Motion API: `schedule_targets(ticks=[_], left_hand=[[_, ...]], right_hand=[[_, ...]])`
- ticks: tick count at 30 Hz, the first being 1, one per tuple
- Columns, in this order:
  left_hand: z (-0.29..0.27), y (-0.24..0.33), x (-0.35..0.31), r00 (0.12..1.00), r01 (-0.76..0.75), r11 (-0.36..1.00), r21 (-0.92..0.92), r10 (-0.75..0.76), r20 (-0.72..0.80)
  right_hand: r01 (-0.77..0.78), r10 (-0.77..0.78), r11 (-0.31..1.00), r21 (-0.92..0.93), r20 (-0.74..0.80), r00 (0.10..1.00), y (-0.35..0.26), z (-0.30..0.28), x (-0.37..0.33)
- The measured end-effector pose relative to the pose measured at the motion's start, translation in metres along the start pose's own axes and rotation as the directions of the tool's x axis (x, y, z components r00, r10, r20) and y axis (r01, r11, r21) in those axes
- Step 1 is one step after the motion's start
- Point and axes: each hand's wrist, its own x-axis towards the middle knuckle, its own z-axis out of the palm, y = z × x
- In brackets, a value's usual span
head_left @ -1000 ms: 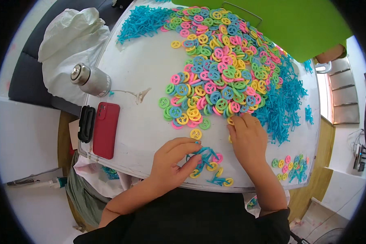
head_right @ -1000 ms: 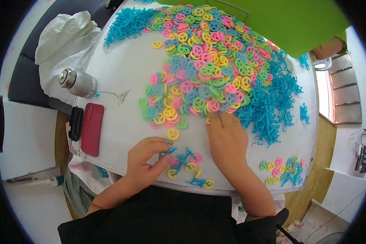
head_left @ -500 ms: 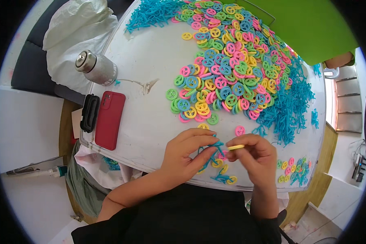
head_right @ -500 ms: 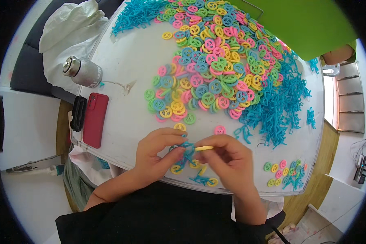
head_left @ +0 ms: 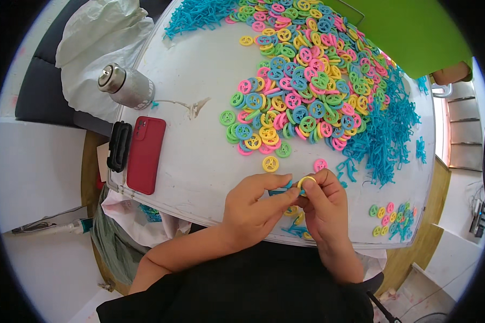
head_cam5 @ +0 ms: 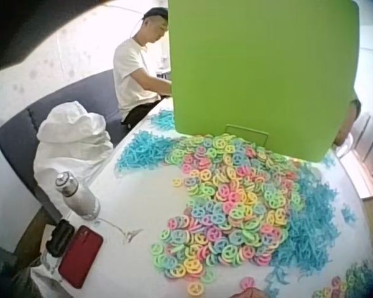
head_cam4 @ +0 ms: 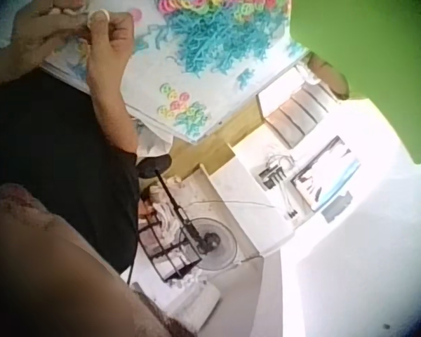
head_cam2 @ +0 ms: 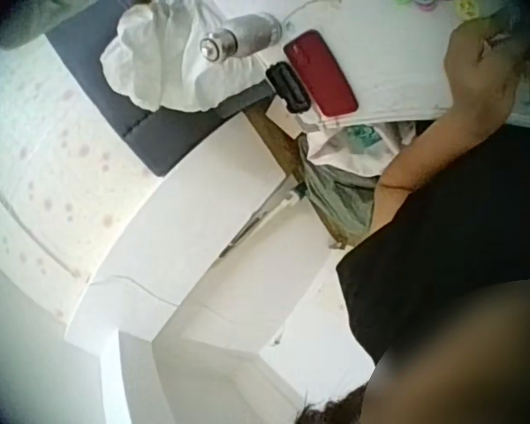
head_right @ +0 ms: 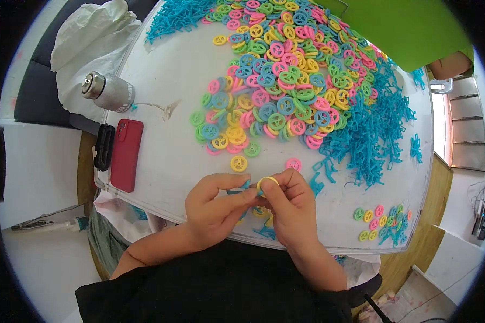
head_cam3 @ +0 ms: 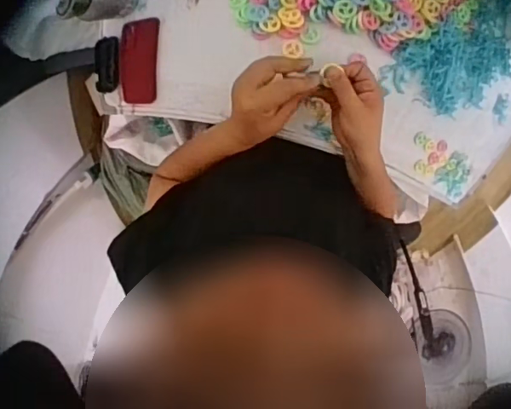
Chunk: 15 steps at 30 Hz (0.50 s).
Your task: Assembling chains using colorful plastic smiley face rings and blue strips.
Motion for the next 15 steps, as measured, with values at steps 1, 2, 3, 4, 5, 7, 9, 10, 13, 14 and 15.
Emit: schedule_targets(ticks=[1,2,3,4,5,7,9,10,13,14,15], left_hand=[[-0.001,-0.001,0.0,1.0,0.001,1.0,0.001,-0.001,0.0],[-0.002,-0.002,0.001,1.0,-0.001,1.0,0.023,0.001,0.01],[-0.003,-0.003,0.002,1.0,-0.003,0.999,0.044,0.002,0.02],[-0.005,-0.002,0.004,1.0,-0.003,0.999,0.042,0.002,0.02],[-0.008,0.0,0.007,0.993,0.094,0.996,-0.001,-0.094,0.067],[-0.011,-0.001,0.007,0.976,0.192,0.981,-0.04,-0.186,0.116],[-0.01,-0.004,0.003,0.959,0.276,0.942,-0.193,-0.255,0.124],[-0.011,-0.004,0.003,0.959,0.277,0.941,-0.193,-0.257,0.124],[-0.011,-0.004,0.002,0.953,0.297,0.92,-0.257,-0.267,0.145],[-0.011,-0.006,0.0,0.952,0.299,0.917,-0.266,-0.266,0.152],[-0.01,-0.007,-0.002,0.951,0.3,0.914,-0.275,-0.265,0.159]], right_hand=[[0.013,-0.013,0.999,-0.045,0.0,1.0,-0.001,0.0,0.0],[0.026,-0.026,0.996,-0.09,0.0,1.0,-0.001,0.001,0.001],[0.025,-0.025,0.996,-0.089,0.001,1.0,-0.004,0.003,0.001],[0.096,-0.095,0.984,-0.147,0.015,0.995,-0.008,0.006,0.002],[0.166,-0.163,0.965,-0.203,0.033,0.986,-0.01,0.007,0.002],[0.22,-0.206,0.909,-0.354,0.076,0.976,-0.007,-0.001,-0.004],[0.272,-0.24,0.827,-0.492,0.127,0.962,-0.008,-0.005,-0.006],[0.333,-0.27,0.802,-0.495,0.195,0.943,-0.008,-0.006,-0.007],[0.433,-0.295,0.697,-0.571,0.322,0.9,-0.014,-0.009,-0.006],[0.474,-0.285,0.609,-0.636,0.382,0.879,-0.017,-0.01,-0.006],[0.474,-0.284,0.609,-0.636,0.383,0.879,-0.021,-0.011,-0.006]])
